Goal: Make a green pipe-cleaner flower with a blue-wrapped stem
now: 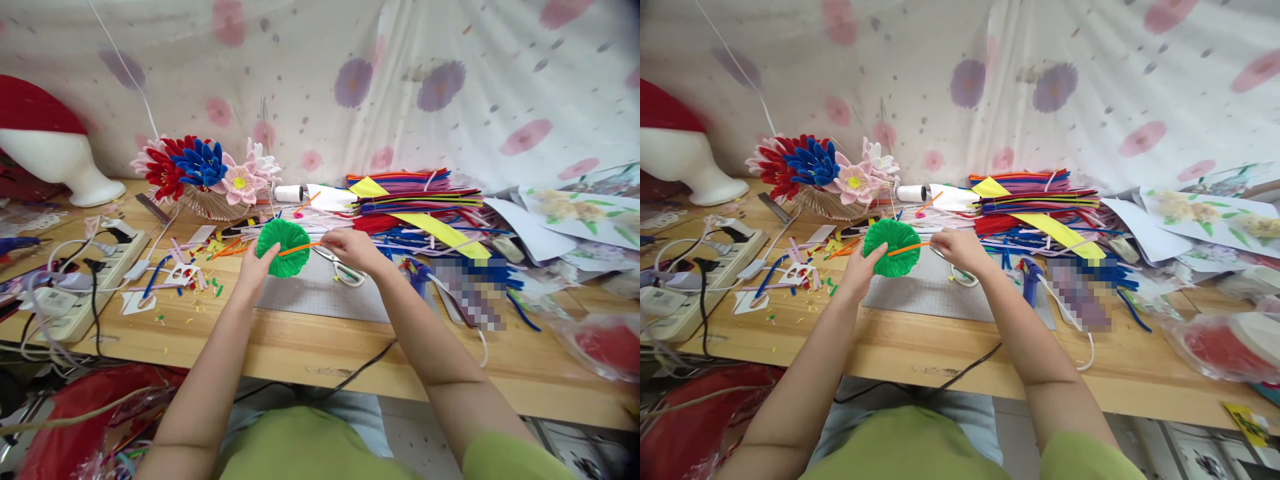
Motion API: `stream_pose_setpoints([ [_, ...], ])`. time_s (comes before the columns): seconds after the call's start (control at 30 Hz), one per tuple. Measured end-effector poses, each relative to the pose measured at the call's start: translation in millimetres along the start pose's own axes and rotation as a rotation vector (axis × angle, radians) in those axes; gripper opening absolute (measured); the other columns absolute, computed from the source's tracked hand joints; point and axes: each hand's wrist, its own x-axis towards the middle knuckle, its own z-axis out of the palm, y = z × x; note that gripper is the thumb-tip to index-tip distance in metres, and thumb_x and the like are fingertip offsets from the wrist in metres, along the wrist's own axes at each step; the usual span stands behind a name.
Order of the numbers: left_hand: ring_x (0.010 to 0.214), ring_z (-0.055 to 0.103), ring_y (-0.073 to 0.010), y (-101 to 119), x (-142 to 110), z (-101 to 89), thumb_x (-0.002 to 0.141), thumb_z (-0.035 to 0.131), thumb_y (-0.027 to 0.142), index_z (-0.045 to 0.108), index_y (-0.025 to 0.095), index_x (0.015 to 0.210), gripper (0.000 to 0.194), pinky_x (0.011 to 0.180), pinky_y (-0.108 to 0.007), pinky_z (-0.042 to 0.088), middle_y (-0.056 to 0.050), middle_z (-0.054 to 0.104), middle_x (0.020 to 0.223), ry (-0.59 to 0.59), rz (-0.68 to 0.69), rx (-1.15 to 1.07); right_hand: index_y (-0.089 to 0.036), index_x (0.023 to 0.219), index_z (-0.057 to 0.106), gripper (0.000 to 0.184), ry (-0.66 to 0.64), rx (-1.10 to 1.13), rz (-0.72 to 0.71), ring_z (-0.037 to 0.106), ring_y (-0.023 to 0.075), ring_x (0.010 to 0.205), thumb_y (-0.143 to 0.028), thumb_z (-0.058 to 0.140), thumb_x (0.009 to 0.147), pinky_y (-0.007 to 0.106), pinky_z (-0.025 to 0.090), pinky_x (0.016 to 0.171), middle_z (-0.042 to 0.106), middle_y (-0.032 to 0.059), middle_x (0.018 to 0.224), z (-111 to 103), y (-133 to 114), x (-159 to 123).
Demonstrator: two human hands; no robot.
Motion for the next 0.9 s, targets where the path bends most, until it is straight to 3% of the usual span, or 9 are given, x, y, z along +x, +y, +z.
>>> stream_pose_setpoints([
  [0.2,0.082,0.062,-0.0177,-11,2,-2.1,0.056,0.070,0.027,0.058,0.014,0.098,0.045,0.079,-0.034,0.048,-0.008,0.066,0.093,0.055,0.118,0.155,-0.020,0.086,0.065,0.028,0.111,-0.226,-0.030,0.054,0.0150,0.080,-0.035,0.041,0.086,0.024,0.025,0.057,0.064,0.0052,0.084,-5,-20,13],
  [0.43,0.079,0.062,-0.0180,-17,4,-2.0,0.055,0.070,0.022,0.058,0.015,0.097,0.044,0.079,-0.034,0.048,-0.007,0.066,0.090,0.047,0.179,0.216,-0.017,0.084,0.064,0.033,0.190,-0.303,-0.028,0.054,0.0147,0.076,-0.034,0.036,0.088,0.025,0.022,0.057,0.064,0.0067,0.082,4,-39,20],
  [0.57,0.079,0.063,-0.0174,-20,7,-4.1,0.056,0.069,0.020,0.058,0.015,0.099,0.045,0.079,-0.033,0.048,-0.007,0.066,0.091,0.064,0.203,0.185,-0.016,0.083,0.064,0.033,0.131,-0.311,-0.024,0.055,0.0149,0.075,-0.034,0.037,0.086,0.026,0.021,0.055,0.065,0.0067,0.082,7,-43,19],
  [0.9,0.073,0.062,-0.0157,-22,10,-3.1,0.054,0.071,0.020,0.060,0.015,0.093,0.041,0.073,-0.030,0.049,-0.006,0.066,0.085,0.152,0.227,0.142,-0.016,0.081,0.064,0.026,-0.199,-0.364,-0.092,0.058,0.0175,0.073,-0.029,0.042,0.081,0.026,0.026,0.055,0.066,0.0069,0.081,13,-61,17],
])
